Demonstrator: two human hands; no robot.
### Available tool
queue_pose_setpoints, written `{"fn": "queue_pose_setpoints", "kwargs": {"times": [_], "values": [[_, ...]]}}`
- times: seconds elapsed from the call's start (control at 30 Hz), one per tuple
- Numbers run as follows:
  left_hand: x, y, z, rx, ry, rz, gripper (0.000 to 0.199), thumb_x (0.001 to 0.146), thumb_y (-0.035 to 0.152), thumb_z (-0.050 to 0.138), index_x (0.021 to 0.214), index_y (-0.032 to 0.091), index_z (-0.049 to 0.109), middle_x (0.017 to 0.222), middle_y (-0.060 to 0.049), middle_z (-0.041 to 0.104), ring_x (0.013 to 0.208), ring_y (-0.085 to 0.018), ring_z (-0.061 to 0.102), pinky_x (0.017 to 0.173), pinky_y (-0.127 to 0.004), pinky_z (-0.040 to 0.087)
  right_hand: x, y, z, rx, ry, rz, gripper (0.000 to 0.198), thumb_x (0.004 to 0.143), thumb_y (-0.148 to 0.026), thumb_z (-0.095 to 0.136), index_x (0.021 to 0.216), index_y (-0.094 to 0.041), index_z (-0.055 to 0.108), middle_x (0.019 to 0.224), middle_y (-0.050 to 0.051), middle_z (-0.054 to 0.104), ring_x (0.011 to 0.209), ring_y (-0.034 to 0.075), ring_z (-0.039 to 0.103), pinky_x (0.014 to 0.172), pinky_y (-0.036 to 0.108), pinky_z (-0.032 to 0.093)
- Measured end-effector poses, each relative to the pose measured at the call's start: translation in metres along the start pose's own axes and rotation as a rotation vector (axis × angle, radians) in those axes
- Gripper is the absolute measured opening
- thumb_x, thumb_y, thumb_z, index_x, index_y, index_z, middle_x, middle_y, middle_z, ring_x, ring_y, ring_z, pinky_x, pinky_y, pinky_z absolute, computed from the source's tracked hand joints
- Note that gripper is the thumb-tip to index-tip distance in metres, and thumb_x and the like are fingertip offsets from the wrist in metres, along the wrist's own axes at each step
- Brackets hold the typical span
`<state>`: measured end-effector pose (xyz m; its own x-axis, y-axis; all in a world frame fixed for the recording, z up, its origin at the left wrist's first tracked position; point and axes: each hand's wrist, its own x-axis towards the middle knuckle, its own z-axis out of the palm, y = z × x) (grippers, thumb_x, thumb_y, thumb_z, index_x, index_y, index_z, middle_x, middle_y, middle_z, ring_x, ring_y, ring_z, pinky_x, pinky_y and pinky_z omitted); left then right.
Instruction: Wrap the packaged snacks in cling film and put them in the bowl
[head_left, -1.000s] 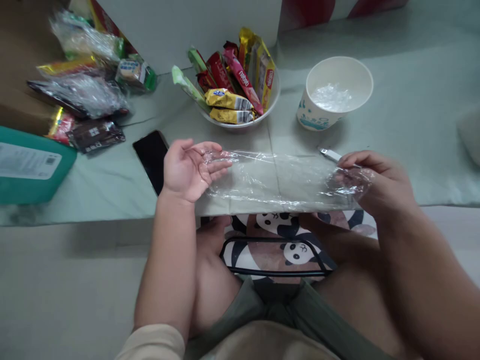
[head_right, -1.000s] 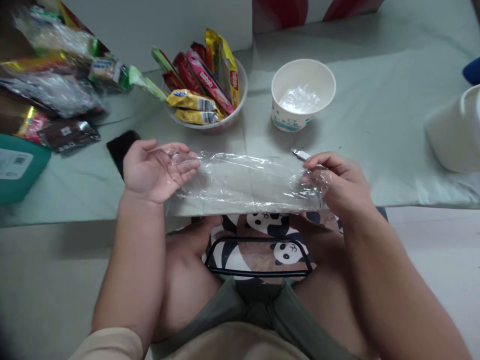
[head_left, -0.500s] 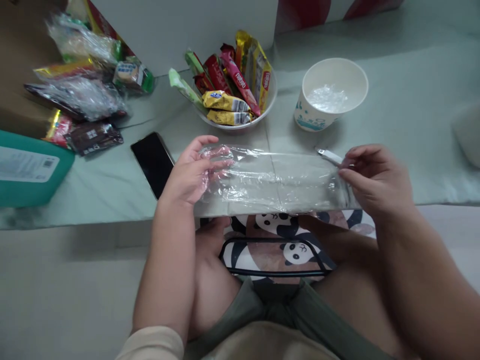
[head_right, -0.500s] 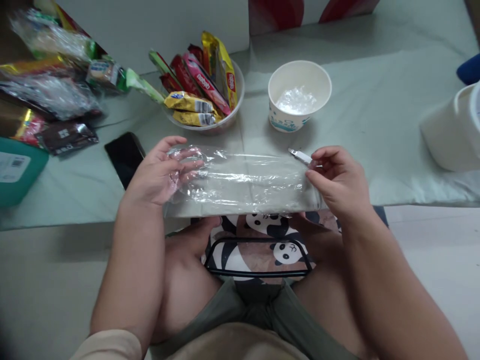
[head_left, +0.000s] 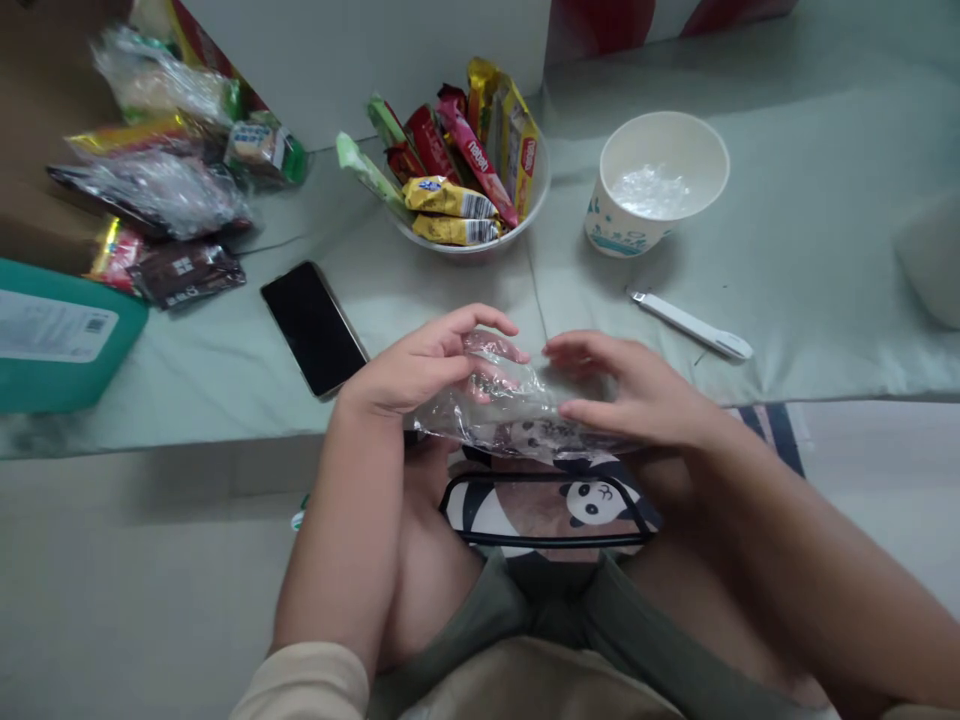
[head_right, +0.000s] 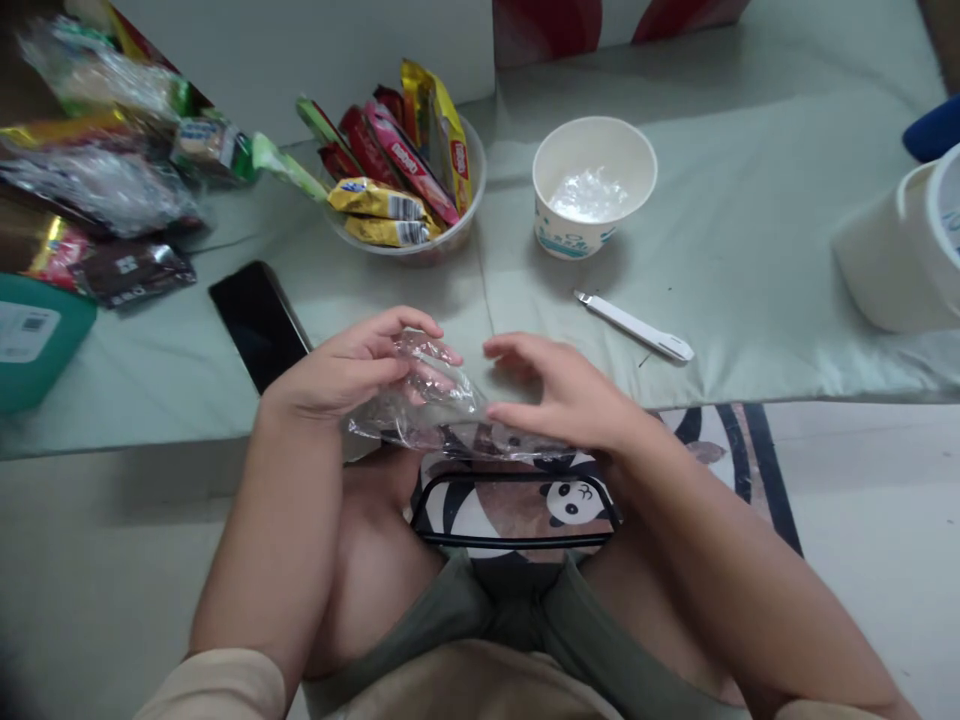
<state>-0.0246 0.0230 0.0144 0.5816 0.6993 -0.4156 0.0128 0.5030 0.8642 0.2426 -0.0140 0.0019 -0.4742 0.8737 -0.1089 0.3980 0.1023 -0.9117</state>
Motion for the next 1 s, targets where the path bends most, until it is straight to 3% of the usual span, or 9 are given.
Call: {"fn": "queue_pose_setpoints", "kwargs": {"times": [0.07,0.17,0.3,0.4,0.53,0.63,0.73,0.87,1.0], "values": [[0.001,-0.003,0.0,0.013,-0.02,0.052,0.037,0.076,0.007,0.066,0.109,0.023,0.066,0.106,-0.005,0.078,0.086,-0.018,0.076,0.064,-0.022,0.059,0.004,-0.004,0.007,0.022,-0.115,-0.013,0.059,0.081,-0.053,0.075,0.129,-0.021,0.065,0.113,0.01,0.077,0.098,0.024,0.074,0.086,0.039,0.059],[0.001,-0.005,-0.001,0.047,0.065,0.114,0.034,0.077,0.005,0.064,0.106,0.022,0.067,0.107,-0.005,0.077,0.085,-0.015,0.075,0.071,-0.022,0.058,0.006,-0.009,0.015,0.026,-0.119,-0.019,0.065,0.079,-0.059,0.074,0.131,-0.021,0.064,0.113,0.009,0.077,0.099,0.025,0.075,0.084,0.036,0.058],[-0.002,-0.004,-0.002,0.043,0.132,0.152,0.037,0.076,0.009,0.069,0.11,0.023,0.066,0.113,-0.005,0.076,0.087,-0.017,0.076,0.081,-0.029,0.06,0.009,-0.012,0.023,-0.103,-0.099,0.138,0.017,0.081,-0.034,0.07,0.093,-0.022,0.069,0.075,0.001,0.074,0.067,0.016,0.067,0.064,0.028,0.05],[-0.004,-0.001,-0.003,-0.031,0.215,0.214,0.05,0.072,0.014,0.077,0.119,0.027,0.063,0.113,-0.005,0.075,0.089,-0.021,0.077,0.083,-0.032,0.061,0.01,-0.011,0.022,-0.043,-0.015,0.157,0.013,0.082,-0.028,0.064,0.072,-0.021,0.06,0.059,-0.002,0.062,0.054,0.012,0.056,0.053,0.025,0.041],[0.0,0.001,-0.005,-0.18,0.292,0.274,0.058,0.068,0.036,0.085,0.12,0.027,0.061,0.11,-0.005,0.075,0.092,-0.024,0.077,0.082,-0.033,0.061,0.007,-0.007,0.019,0.186,0.191,0.136,0.02,0.084,-0.037,0.066,0.075,-0.023,0.055,0.055,-0.004,0.056,0.048,0.011,0.052,0.047,0.024,0.04],[0.01,-0.004,0.0,-0.252,0.12,0.281,0.071,0.063,0.056,0.088,0.121,0.026,0.062,0.128,-0.009,0.072,0.114,-0.028,0.073,0.091,-0.035,0.06,0.007,0.001,0.024,0.332,0.367,0.143,0.024,0.088,-0.042,0.065,0.08,-0.025,0.05,0.059,-0.005,0.058,0.049,0.012,0.057,0.05,0.026,0.047],[0.021,-0.014,0.013,-0.186,-0.062,0.198,0.068,0.065,0.045,0.092,0.123,0.023,0.065,0.135,-0.013,0.07,0.124,-0.03,0.069,0.102,-0.039,0.056,0.01,0.007,0.03,0.361,0.498,0.143,0.021,0.092,-0.043,0.061,0.089,-0.026,0.05,0.07,-0.004,0.064,0.052,0.012,0.061,0.051,0.025,0.05],[0.033,-0.022,0.027,0.0,0.052,0.125,0.027,0.082,0.023,0.075,0.108,0.016,0.069,0.11,-0.011,0.078,0.1,-0.023,0.077,0.1,-0.04,0.057,0.013,0.01,0.033,0.28,0.579,0.097,0.013,0.095,-0.034,0.055,0.105,-0.027,0.057,0.111,0.003,0.071,0.072,0.012,0.071,0.055,0.025,0.054],[0.038,-0.023,0.03,0.056,0.103,0.145,0.023,0.082,0.019,0.074,0.105,0.017,0.069,0.102,-0.007,0.079,0.094,-0.02,0.078,0.092,-0.034,0.06,0.011,0.011,0.031,0.209,0.575,-0.008,0.018,0.098,-0.03,0.049,0.111,-0.028,0.061,0.125,0.005,0.067,0.095,0.016,0.074,0.065,0.028,0.059]]}}
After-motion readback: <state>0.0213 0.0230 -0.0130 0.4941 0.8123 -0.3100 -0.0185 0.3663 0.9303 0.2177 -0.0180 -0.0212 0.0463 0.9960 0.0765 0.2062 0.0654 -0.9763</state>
